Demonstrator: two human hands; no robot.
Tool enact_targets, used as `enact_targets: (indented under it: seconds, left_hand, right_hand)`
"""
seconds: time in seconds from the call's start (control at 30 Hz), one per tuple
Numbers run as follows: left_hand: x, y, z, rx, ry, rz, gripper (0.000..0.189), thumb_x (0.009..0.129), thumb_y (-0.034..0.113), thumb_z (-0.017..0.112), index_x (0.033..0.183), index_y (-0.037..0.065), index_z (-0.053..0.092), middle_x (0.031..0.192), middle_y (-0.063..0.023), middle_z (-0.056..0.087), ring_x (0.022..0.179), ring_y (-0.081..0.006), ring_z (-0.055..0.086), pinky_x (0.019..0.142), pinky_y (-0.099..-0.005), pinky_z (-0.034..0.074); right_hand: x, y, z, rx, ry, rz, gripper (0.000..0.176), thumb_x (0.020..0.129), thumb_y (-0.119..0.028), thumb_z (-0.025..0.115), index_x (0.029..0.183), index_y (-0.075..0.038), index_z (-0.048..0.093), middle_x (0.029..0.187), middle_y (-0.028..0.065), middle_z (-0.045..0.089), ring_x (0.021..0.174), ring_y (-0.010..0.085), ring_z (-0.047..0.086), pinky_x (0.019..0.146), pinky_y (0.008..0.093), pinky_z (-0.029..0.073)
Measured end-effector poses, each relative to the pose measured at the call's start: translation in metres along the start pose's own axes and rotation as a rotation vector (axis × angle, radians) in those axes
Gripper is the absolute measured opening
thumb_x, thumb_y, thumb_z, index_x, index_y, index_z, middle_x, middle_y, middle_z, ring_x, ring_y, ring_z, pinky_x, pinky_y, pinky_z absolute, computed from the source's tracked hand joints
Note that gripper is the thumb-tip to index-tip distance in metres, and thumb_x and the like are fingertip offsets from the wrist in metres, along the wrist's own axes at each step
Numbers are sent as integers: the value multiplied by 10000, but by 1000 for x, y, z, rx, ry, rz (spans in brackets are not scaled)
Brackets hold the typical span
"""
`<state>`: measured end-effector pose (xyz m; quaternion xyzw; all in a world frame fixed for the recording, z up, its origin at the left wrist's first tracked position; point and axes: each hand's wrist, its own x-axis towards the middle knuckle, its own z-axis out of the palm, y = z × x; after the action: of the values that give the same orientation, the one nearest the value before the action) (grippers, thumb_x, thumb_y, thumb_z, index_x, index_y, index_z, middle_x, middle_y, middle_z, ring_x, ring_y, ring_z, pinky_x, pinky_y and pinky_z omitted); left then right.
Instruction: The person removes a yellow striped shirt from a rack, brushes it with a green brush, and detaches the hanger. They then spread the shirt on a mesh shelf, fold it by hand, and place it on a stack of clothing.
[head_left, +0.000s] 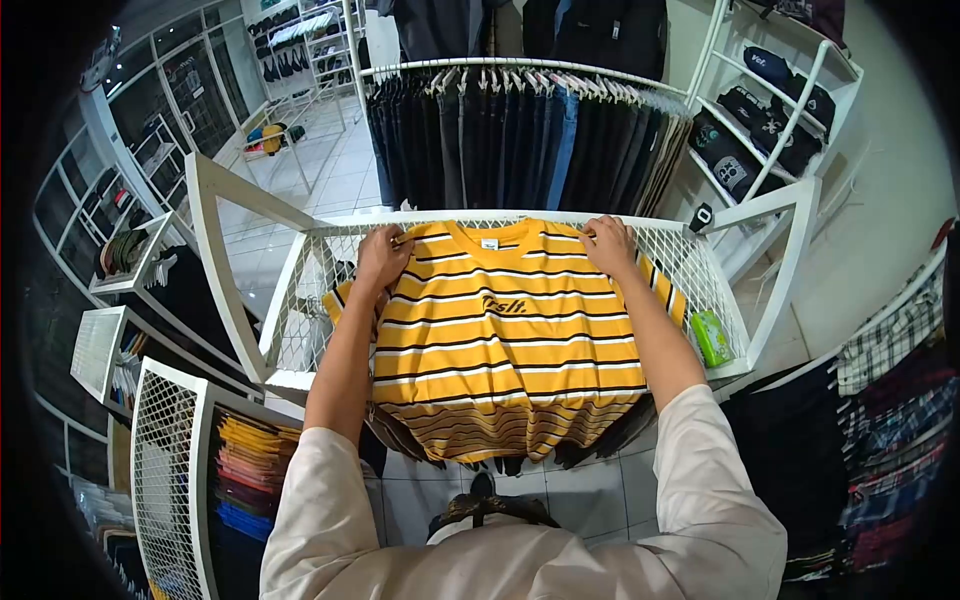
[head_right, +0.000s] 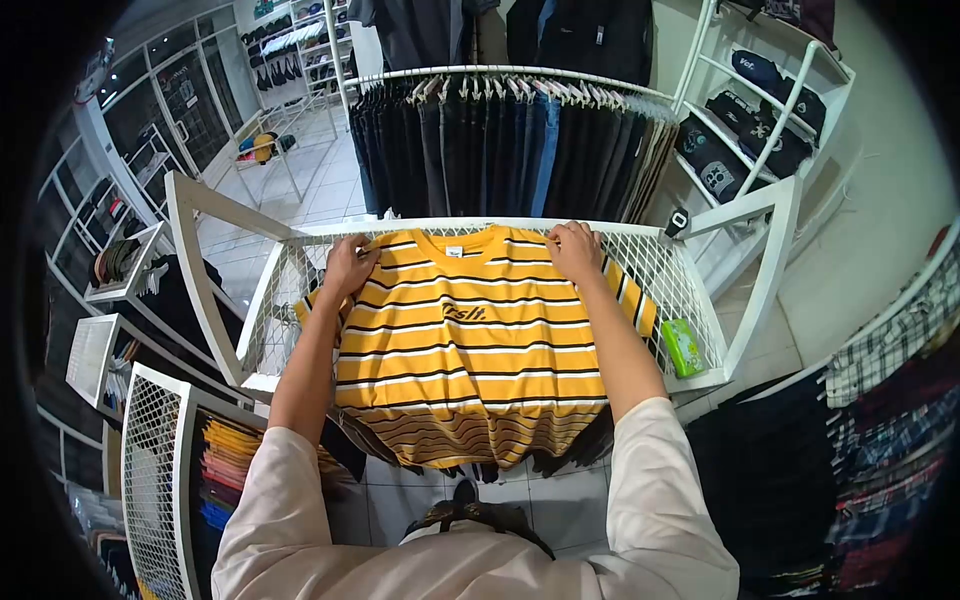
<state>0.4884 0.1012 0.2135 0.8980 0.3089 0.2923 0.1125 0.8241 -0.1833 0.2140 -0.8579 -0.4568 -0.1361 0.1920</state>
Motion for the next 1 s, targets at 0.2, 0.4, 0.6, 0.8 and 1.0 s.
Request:
enact_targets:
  seconds: [0.2, 0.4, 0.6, 0.8, 1.0]
  left_hand:
    - [-7, -1, -33, -497, 28, -128, 219, 947, 180, 685, 1029, -18, 639, 780, -106, 684, 668, -202, 709, 607, -311, 548]
    - [-43, 40, -115, -612, 248, -56, 209, 929, 189, 710, 1011, 14, 629, 706, -37, 585, 669, -88, 532, 613, -301, 479]
    - [-117, 115, -221, -433, 418, 94, 212, 925, 206, 727, 993, 17, 662, 746, -54, 633, 708, -96, 554, 622, -301, 470]
    - [-198, 156, -280, -331, 461, 96, 245, 938, 223, 745, 1066, 22, 684, 843, -74, 709, 776, -103, 628, 670, -283, 517]
    - [-250, 177, -280, -113, 346, -42, 208, 958, 204, 736, 1047, 27, 672, 820, -4, 629, 785, -78, 539, 709, -267, 470]
  right_hand:
    - [-1, -12, -36, 418, 51, -7, 164, 965, -196, 562, 996, -35, 566, 911, 212, 687, 895, 421, 670, 791, 495, 514]
    - [-30, -33, -124, 557, 179, -204, 279, 898, -218, 652, 1087, -23, 590, 920, 206, 693, 911, 356, 711, 810, 397, 527]
    - [-71, -25, -214, 493, 29, -191, 277, 954, -250, 576, 944, 11, 669, 792, 169, 663, 755, 205, 655, 728, 341, 496]
    - [-132, -26, -295, 648, 223, -415, 205, 984, -192, 654, 1057, -1, 675, 957, 90, 684, 903, 168, 648, 831, 307, 505]
    - [-182, -31, -293, 473, 232, -551, 144, 941, -77, 662, 1065, -6, 675, 1004, 119, 682, 954, 247, 685, 849, 336, 531]
